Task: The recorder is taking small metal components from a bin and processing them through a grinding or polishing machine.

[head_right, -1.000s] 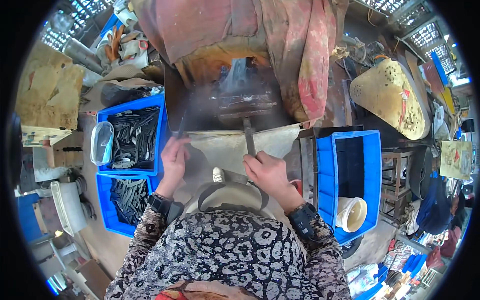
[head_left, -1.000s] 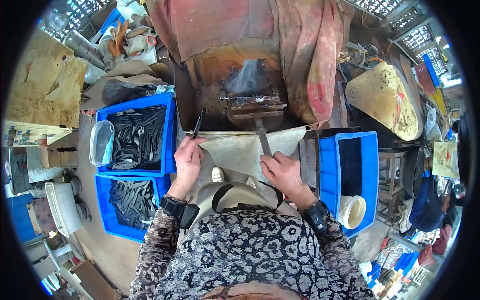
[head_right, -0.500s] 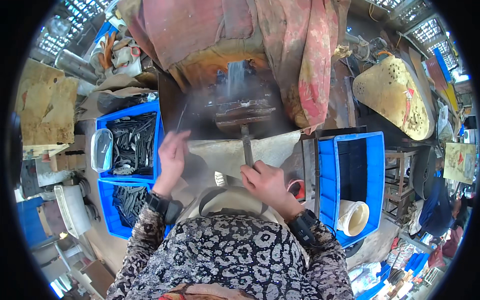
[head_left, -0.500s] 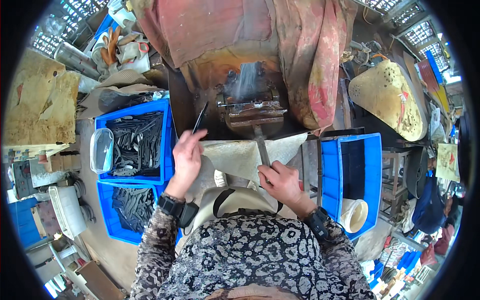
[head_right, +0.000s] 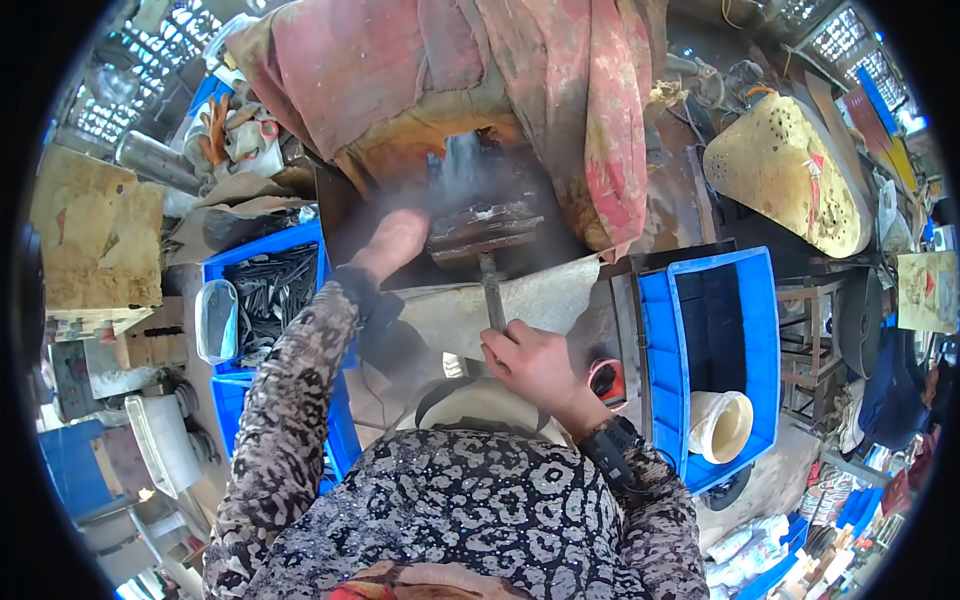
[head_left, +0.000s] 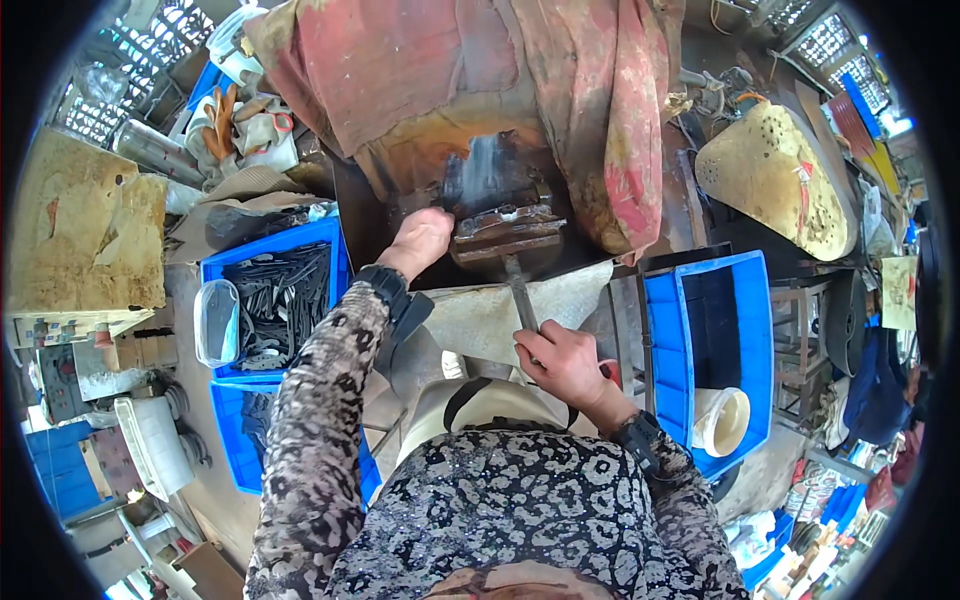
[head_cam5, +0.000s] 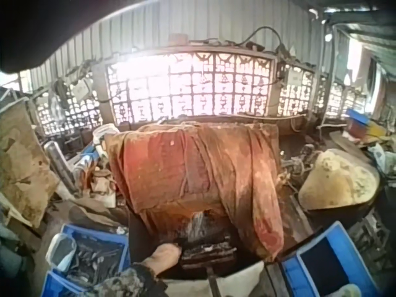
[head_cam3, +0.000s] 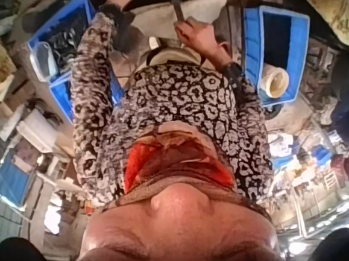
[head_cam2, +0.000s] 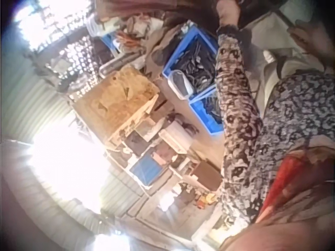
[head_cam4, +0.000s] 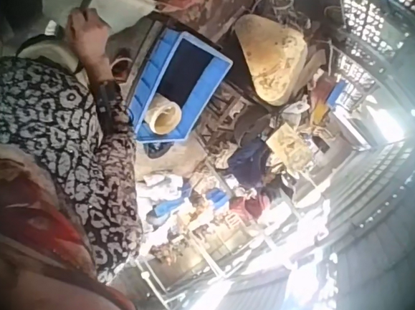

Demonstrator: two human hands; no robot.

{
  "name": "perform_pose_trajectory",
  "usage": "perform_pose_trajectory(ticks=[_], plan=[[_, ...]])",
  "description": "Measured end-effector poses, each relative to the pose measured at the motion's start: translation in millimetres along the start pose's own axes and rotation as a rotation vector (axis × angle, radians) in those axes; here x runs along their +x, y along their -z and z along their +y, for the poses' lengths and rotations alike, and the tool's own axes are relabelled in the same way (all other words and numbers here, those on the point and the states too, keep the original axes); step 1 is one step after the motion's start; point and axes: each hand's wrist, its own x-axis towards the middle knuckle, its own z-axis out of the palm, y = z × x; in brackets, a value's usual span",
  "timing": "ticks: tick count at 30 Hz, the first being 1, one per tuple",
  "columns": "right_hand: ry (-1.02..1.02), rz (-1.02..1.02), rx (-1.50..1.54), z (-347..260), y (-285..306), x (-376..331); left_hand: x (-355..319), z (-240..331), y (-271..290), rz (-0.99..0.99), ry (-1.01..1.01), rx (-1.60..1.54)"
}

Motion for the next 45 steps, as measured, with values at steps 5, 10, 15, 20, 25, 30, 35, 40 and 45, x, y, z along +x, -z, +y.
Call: perform_pose_trajectory(ticks=[5,10,15,20,25,30,35,40,45], plan=[[0.017,-0.188,0.106,10.4,24.5,5.1,-9.9,13.7,26.4,-0.023,0.039,0.058],[-0.466,0.024,0.553,18.0,22.8,51.0,-28.4,71.5,96.5,0.196,0.077,-0.056],[-0.819,0.313,1.135,37.2,5.6,82.5,-5.9,138.1,127.5,0.116,0.004,-0.117],[-0.721,0.382,0.166,131.8,63.7,16.7,-24.1,107.6,142.9,0.069,0.172,-0.854],[-1.108,0.054,-0.518,236.9,102.5,-72.1,-24.5,43.7,114.1,0.146,0.508,-0.773],[-1.107,0.013,-0.342,299.4,84.9,-115.2,5.3,21.9,59.0,-0.02,0.278,-0.288],[-1.103,0.098,-0.19,293.0,82.6,-116.1,11.6,24.4,36.0,-0.066,0.198,-0.314],[-1.102,0.216,-0.718,236.5,82.2,-88.1,14.5,22.4,33.0,-0.119,0.2,-0.324],[-0.76,0.177,0.144,123.1,55.7,-52.0,17.5,14.8,31.4,-0.069,0.073,-0.292]])
